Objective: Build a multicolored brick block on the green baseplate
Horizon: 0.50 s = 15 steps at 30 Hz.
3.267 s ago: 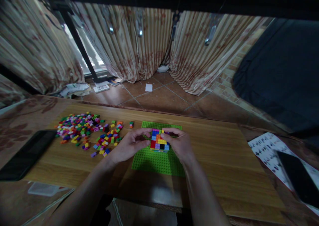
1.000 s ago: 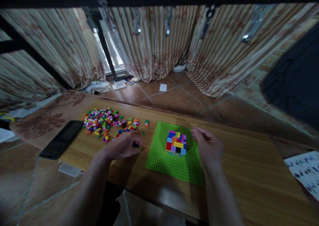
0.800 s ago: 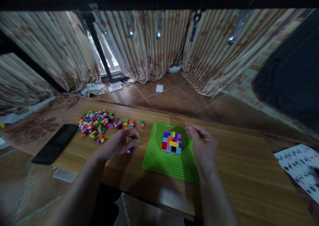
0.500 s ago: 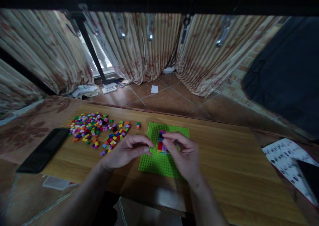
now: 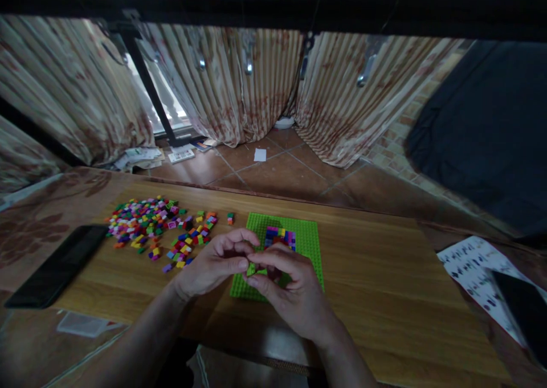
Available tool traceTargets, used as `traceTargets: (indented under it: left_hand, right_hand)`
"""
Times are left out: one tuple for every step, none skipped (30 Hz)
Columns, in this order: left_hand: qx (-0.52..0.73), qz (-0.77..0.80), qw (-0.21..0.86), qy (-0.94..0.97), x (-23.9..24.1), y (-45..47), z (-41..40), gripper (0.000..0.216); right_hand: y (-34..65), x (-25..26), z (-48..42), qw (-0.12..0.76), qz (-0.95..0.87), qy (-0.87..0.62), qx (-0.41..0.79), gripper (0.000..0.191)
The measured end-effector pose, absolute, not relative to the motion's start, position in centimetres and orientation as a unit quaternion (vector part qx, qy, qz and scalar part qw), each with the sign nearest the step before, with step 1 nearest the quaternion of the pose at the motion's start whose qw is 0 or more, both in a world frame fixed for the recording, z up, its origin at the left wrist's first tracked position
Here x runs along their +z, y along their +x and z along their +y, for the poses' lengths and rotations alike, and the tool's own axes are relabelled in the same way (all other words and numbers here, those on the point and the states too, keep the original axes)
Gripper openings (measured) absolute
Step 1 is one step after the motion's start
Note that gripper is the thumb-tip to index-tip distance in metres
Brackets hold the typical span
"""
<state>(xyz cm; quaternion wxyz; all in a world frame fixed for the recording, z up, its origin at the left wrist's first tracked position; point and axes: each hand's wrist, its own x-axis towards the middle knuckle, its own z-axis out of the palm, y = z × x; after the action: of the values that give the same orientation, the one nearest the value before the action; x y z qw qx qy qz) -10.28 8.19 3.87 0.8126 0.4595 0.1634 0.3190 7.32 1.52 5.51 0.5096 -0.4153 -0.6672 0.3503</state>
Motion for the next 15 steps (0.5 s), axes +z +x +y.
traceTargets:
  left_hand:
    - [0.318, 0.167, 0.809, 0.465, 3.8, -10.2, 8.1, 0.029]
    - [0.318, 0.171, 0.804, 0.472, 3.8, -10.0, 8.1, 0.029]
    - [0.319, 0.175, 0.799, 0.478, 3.7, -9.9, 8.1, 0.029]
    - [0.321, 0.177, 0.794, 0.484, 3.7, -9.8, 8.1, 0.029]
    - [0.325, 0.181, 0.789, 0.489, 3.7, -9.7, 8.1, 0.028]
    - [0.332, 0.186, 0.783, 0.492, 3.7, -9.7, 8.1, 0.028]
    - [0.341, 0.195, 0.776, 0.495, 3.7, -9.6, 8.2, 0.026]
    - [0.354, 0.207, 0.766, 0.496, 3.8, -9.5, 8.3, 0.024]
    - [0.370, 0.222, 0.753, 0.497, 3.8, -9.5, 8.4, 0.023]
    - [0.388, 0.241, 0.739, 0.496, 3.8, -9.4, 8.5, 0.022]
    - [0.406, 0.262, 0.724, 0.492, 3.8, -9.4, 8.7, 0.021]
    - [0.422, 0.284, 0.710, 0.487, 3.8, -9.3, 8.9, 0.021]
    - [0.433, 0.308, 0.697, 0.481, 3.7, -9.2, 9.0, 0.020]
    - [0.441, 0.331, 0.686, 0.475, 3.7, -9.1, 9.1, 0.020]
    - [0.443, 0.351, 0.678, 0.470, 3.6, -9.0, 9.3, 0.020]
  right_hand:
    - [7.3, 5.5, 1.5, 0.513, -0.665, -0.417, 0.347, 0.026]
    - [7.3, 5.5, 1.5, 0.516, -0.663, -0.421, 0.343, 0.024]
    - [7.4, 5.4, 1.5, 0.519, -0.659, -0.428, 0.336, 0.022]
    - [7.6, 5.3, 1.5, 0.521, -0.655, -0.440, 0.326, 0.019]
    - [7.9, 5.2, 1.6, 0.524, -0.648, -0.457, 0.312, 0.017]
    - [8.3, 4.9, 1.8, 0.531, -0.633, -0.479, 0.295, 0.014]
    - [8.9, 4.6, 2.1, 0.541, -0.614, -0.505, 0.275, 0.013]
    - [9.5, 4.2, 2.4, 0.552, -0.587, -0.536, 0.252, 0.012]
    - [10.2, 3.7, 2.8, 0.563, -0.556, -0.565, 0.234, 0.013]
    - [10.9, 3.2, 3.1, 0.567, -0.533, -0.586, 0.226, 0.013]
    - [11.5, 2.7, 3.5, 0.561, -0.521, -0.600, 0.233, 0.015]
    - [12.0, 2.3, 3.8, 0.554, -0.512, -0.612, 0.238, 0.016]
    - [12.4, 1.9, 4.1, 0.541, -0.509, -0.622, 0.248, 0.018]
    - [12.6, 1.6, 4.4, 0.530, -0.508, -0.629, 0.256, 0.020]
    - [12.7, 1.4, 4.6, 0.522, -0.509, -0.633, 0.262, 0.021]
